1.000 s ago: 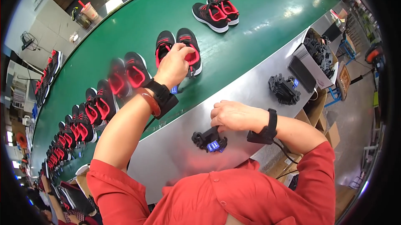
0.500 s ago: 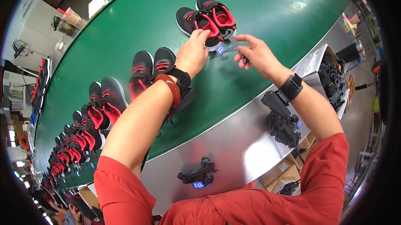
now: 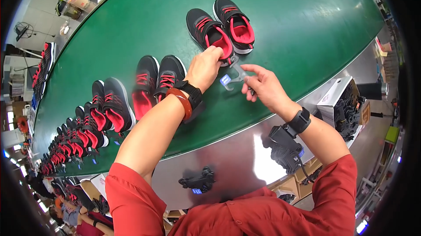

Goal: Insert plastic stays into shoes on a conveyor belt and then cut up cardboard boxes.

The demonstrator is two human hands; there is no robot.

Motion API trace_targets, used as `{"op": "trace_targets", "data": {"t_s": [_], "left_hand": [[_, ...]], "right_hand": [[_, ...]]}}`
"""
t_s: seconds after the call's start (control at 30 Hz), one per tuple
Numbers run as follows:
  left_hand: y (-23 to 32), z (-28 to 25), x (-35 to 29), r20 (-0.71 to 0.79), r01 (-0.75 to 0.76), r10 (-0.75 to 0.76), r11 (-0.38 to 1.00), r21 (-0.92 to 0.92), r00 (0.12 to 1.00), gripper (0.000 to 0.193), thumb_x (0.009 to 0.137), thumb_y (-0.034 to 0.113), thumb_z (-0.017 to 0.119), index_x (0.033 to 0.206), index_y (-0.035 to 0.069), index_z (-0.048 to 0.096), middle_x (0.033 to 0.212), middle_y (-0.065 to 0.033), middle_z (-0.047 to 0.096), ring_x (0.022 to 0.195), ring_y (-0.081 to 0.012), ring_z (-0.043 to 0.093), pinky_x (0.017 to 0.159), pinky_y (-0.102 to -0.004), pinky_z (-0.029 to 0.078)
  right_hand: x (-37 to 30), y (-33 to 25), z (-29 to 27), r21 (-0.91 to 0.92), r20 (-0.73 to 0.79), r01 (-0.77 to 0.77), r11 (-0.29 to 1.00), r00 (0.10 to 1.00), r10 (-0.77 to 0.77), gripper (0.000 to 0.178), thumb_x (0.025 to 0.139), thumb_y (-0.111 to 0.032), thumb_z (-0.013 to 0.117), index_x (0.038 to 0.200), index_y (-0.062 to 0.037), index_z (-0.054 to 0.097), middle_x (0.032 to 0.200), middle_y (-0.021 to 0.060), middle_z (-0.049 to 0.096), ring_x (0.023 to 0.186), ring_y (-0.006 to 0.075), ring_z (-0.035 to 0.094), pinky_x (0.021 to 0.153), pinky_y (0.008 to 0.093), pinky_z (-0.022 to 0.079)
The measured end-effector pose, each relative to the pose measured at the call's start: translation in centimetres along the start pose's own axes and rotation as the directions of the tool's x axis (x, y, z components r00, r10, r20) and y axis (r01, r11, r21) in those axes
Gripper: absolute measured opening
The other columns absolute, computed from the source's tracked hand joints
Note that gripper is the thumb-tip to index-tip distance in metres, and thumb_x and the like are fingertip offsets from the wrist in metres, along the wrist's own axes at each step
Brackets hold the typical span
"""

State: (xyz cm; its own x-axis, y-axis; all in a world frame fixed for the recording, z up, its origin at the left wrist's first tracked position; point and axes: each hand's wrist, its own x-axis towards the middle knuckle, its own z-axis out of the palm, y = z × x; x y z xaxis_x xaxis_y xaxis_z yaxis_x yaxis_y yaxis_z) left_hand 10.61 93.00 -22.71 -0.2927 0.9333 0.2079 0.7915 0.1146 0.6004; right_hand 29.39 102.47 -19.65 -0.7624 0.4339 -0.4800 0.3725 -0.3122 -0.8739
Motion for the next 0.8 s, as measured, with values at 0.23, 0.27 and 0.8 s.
{"op": "trace_targets", "data": {"t_s": [0.23, 0.27, 0.8], "left_hand": [[2.8, -0.7, -2.0, 0.069, 0.051, -0.066, 0.978, 0.203, 0.995, 0.043, 0.077, 0.002, 0.063, 0.117, 0.01, 0.049, 0.104, -0.0152, 0.055, 0.084, -0.0379, 0.061, 0.068, -0.0445, 0.051], [3.5, -1.0, -2.2, 0.204, 0.068, -0.11, 0.977, 0.203, 0.973, 0.056, 0.077, 0.003, 0.064, 0.128, 0.014, 0.044, 0.112, -0.0141, 0.052, 0.085, -0.0365, 0.063, 0.068, -0.0449, 0.053], [5.9, -1.6, -3.9, 0.208, 0.377, -0.442, 0.879, 0.292, 0.872, 0.037, 0.082, 0.001, 0.041, 0.114, 0.006, 0.06, 0.096, -0.0268, 0.062, 0.09, -0.042, 0.061, 0.082, -0.0483, 0.048]], "right_hand": [[1.1, -1.3, -2.1, -0.221, 0.169, -0.073, 0.973, 0.979, 0.112, 0.02, 0.092, -0.019, 0.058, 0.104, -0.0037, 0.063, 0.057, 0.0012, 0.056, 0.039, 0.0062, 0.045, 0.038, 0.0216, 0.035], [1.3, -1.4, -2.0, -0.145, 0.176, -0.074, 0.987, 0.979, 0.099, 0.019, 0.092, -0.019, 0.058, 0.101, -0.0042, 0.064, 0.056, 0.0012, 0.056, 0.038, 0.006, 0.045, 0.037, 0.0212, 0.034], [6.8, -2.5, -6.0, -0.729, 0.597, 0.68, -0.075, 0.579, -0.556, 0.019, 0.075, -0.019, 0.07, 0.087, -0.0106, 0.059, 0.086, 0.0061, 0.056, 0.084, 0.026, 0.057, 0.074, 0.0371, 0.044]]}}
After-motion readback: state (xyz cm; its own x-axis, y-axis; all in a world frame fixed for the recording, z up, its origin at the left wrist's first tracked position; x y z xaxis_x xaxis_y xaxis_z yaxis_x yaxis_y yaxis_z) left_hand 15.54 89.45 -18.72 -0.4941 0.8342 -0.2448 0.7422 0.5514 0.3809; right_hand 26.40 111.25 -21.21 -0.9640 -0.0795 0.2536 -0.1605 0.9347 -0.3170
